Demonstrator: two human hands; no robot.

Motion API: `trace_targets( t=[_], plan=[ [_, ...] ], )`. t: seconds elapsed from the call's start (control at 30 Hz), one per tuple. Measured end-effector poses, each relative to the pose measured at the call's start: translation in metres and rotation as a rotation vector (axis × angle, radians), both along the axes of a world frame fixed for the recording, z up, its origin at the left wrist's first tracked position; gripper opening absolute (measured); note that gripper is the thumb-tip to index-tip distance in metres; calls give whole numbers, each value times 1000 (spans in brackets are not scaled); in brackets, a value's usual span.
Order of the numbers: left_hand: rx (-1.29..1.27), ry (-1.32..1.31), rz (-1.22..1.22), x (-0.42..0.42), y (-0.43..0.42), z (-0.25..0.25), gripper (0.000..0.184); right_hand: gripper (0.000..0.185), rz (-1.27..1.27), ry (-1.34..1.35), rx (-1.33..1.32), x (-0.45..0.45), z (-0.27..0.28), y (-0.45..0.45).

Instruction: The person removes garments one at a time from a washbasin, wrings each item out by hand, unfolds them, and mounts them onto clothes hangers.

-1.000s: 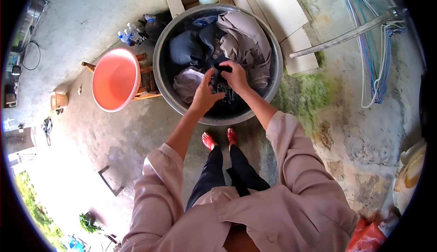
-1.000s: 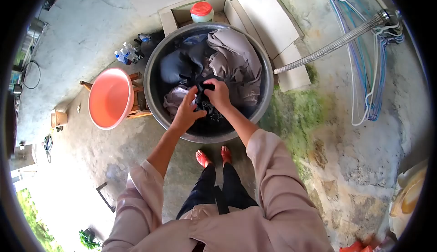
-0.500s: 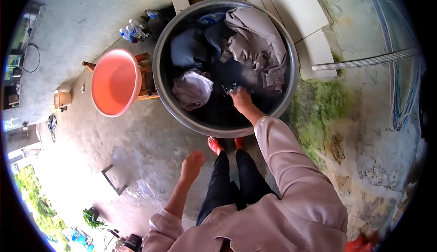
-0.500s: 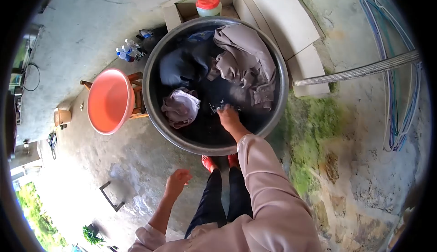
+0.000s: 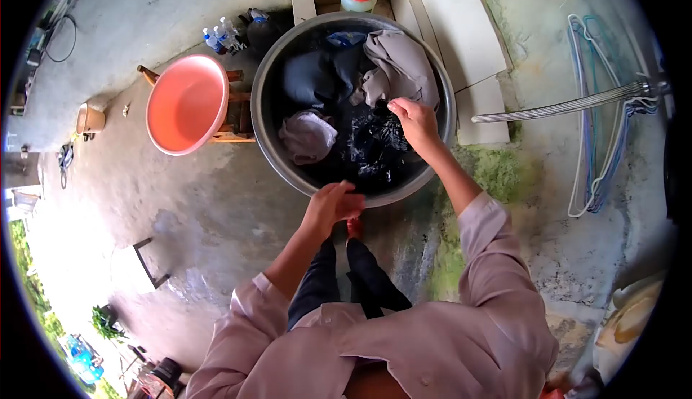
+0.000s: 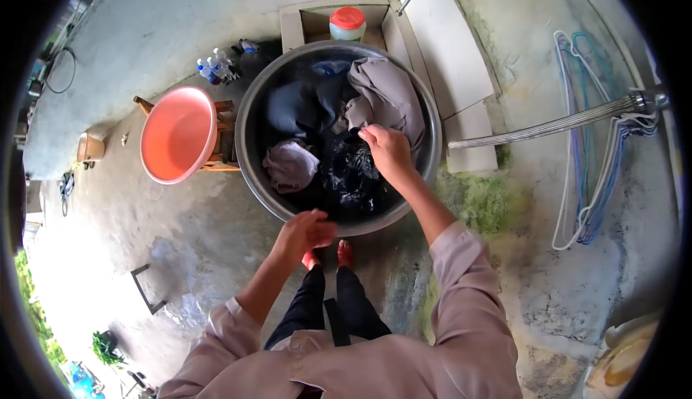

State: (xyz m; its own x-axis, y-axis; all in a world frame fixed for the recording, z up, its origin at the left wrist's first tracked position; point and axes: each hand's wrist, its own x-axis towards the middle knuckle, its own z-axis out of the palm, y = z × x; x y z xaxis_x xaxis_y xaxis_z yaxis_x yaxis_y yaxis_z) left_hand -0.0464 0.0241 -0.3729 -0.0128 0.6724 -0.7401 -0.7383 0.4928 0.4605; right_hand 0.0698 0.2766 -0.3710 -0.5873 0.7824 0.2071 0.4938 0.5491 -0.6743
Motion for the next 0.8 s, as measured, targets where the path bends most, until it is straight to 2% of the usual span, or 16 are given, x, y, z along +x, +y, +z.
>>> trace_targets(
  t=[0.07,0.17,0.23,0.27,0.3,0.37,0.4,0.43,0.5,0.57,0.63,0.67,0.7,0.77,0.8],
  plan=[
    [9,-324,77,10,32,12,82,14,47,110,133,-3,35,-17],
    [-97,-853,234,6,73,37,106,8,147,166,317,-6,73,-50],
    [410,-918,160,6,88,19,114,12,182,154,340,-3,83,-73],
    [401,-801,209,4,93,21,106,13,196,155,317,-1,85,-86],
    [437,-898,273,4,101,17,90,14,212,155,293,1,86,-98],
    [377,-810,295,5,113,5,70,19,267,1,399,6,86,-111],
    [338,-770,366,6,114,21,57,22,266,-52,413,10,84,-116],
    [328,-754,352,4,111,37,53,25,263,-104,427,13,83,-120],
    [301,-829,241,0,118,8,49,30,213,-135,404,15,104,-136],
    [195,-933,258,-1,118,0,45,34,136,-112,390,20,111,-147],
    [224,-750,407,4,113,4,42,36,35,-30,388,33,106,-148],
    [218,-919,492,0,112,-3,43,32,-95,141,316,46,74,-143],
    [306,-971,500,-3,109,-9,43,32,-293,456,-126,50,75,-147],
    [327,-1135,561,3,101,3,45,38,-470,646,-1006,75,-4,-135],
    [345,-1211,548,11,97,12,45,48,-542,642,-1469,75,-29,-133]
  ],
)
